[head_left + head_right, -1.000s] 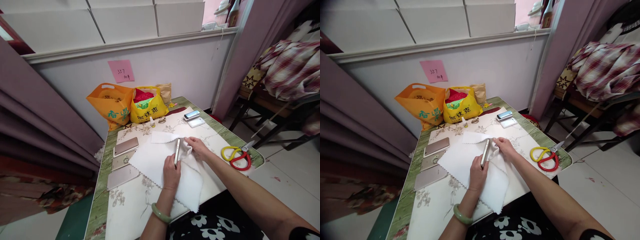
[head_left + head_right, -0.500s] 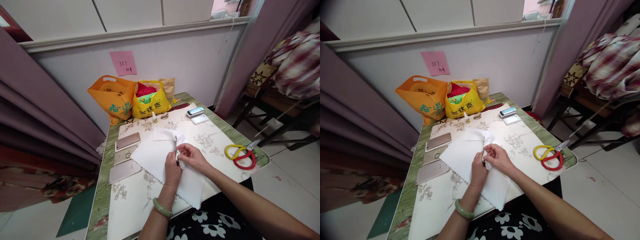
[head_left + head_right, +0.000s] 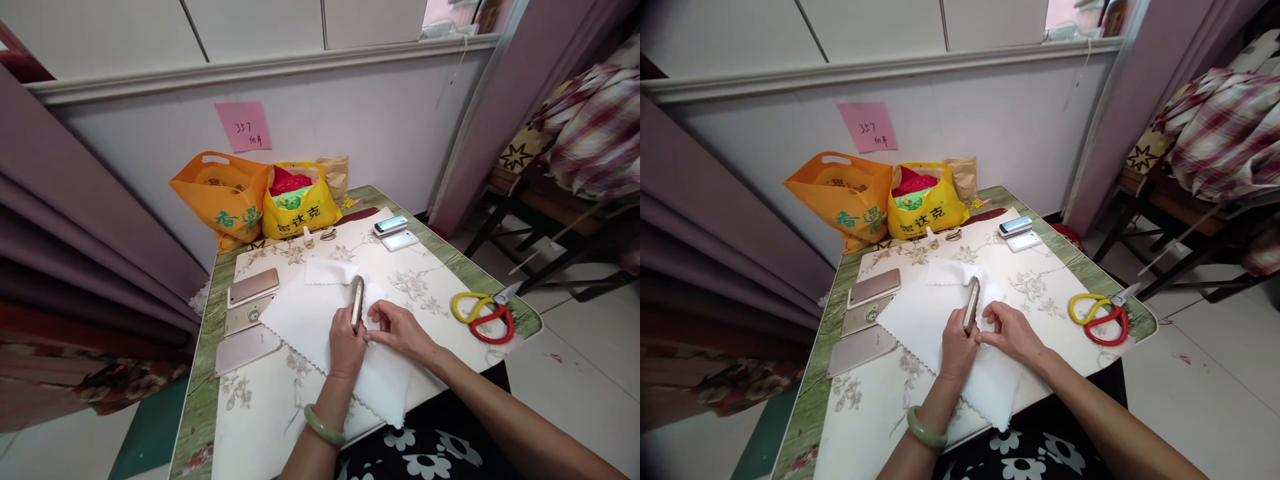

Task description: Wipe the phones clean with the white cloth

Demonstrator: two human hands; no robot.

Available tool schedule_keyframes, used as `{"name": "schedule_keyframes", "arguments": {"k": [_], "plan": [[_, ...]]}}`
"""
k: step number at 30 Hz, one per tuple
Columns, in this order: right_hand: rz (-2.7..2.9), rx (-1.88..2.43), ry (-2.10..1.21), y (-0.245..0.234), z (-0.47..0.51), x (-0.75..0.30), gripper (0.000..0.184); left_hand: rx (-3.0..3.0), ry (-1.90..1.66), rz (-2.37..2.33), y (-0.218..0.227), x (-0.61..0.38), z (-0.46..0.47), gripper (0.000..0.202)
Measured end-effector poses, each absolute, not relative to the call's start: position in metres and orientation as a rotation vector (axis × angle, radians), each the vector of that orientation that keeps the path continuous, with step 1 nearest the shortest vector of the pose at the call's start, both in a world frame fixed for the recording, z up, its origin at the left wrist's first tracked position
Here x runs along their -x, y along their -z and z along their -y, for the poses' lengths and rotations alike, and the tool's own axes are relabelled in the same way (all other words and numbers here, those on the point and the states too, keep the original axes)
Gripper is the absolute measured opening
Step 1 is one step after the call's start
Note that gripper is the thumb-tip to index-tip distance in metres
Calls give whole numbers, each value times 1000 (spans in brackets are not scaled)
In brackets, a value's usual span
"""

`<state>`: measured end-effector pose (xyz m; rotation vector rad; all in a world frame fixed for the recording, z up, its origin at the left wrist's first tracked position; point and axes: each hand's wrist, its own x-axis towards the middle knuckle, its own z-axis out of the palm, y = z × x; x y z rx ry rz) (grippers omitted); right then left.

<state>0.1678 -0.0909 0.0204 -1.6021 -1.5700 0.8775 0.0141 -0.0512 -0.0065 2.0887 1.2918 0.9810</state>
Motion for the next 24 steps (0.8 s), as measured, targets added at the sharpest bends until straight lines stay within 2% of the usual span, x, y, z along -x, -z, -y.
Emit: {"name": "schedule_keyframes", "arguments": {"k": [3, 7, 12, 16, 21, 24], "plan": [[1676, 1689, -706, -21, 92, -171, 7, -2111, -1012, -1291, 8, -14, 51, 26], [1498, 1732, -771, -26, 90, -184, 1, -2129, -1014, -1302, 9, -14, 51, 23], [917, 1581, -906, -54, 74, -242, 9, -2133, -1025, -1321, 8, -15, 51, 20], [720, 1609, -952, -74, 47, -280, 10, -2151, -1034, -1326, 9, -15, 51, 19], [702, 1618, -1076, -68, 29, -266, 18, -2167, -1035, -1327, 10, -16, 51, 21], [971, 1743, -873, -56, 33, -249, 32, -2167, -1037, -1328, 9, -16, 51, 22]]}}
